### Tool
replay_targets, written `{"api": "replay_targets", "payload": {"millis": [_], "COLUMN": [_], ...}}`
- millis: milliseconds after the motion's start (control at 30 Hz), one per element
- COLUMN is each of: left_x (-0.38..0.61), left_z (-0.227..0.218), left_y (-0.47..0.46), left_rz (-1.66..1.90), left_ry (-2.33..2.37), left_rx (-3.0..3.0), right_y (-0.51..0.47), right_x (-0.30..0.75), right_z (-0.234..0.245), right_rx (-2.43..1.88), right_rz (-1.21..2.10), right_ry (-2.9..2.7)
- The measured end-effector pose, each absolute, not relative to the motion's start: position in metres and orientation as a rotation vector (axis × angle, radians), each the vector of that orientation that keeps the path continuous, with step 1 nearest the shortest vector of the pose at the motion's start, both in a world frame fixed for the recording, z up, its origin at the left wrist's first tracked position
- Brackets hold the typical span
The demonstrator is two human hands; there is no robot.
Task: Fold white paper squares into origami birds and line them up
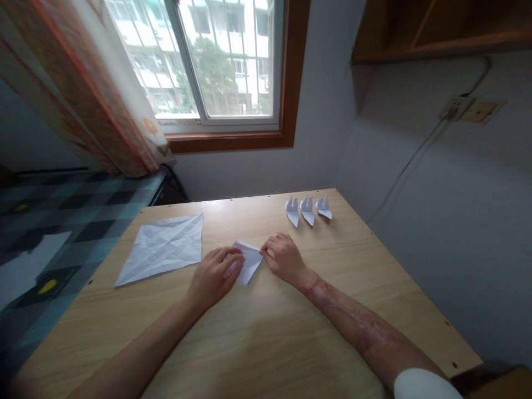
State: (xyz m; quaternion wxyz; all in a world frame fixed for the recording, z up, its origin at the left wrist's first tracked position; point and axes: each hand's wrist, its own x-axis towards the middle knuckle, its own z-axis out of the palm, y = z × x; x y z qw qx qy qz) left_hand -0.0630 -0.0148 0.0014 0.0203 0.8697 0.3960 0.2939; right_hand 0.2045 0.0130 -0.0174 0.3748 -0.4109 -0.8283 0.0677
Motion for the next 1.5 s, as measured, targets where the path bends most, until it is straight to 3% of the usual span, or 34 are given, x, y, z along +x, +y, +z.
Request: {"api": "replay_targets", "payload": {"millis": [367, 767, 1100, 1500], "left_x": [-0.064, -0.063, -0.063, -0.063], "left_z": [-0.006, -0.007, 0.018, 0.006], "left_y": [-0.011, -0.008, -0.019, -0.011], "left_rz": [0.815, 0.868, 0.860, 0.959], "left_ry": [1.168, 1.211, 1.220, 1.269], "left_rx": [2.542, 2.506, 2.376, 2.272], "right_y": [0.009, 0.006, 0.000, 0.008], "right_x": [0.201, 0.211, 0.206, 0.203], "right_z": [-0.010, 0.002, 0.005, -0.012], "right_rx": [-0.945, -0.657, -0.630, -0.773], "right_rz": [0.366, 0.647, 0.309, 0.331], "right_ry": [-1.999, -2.272, -2.580, -2.339]}}
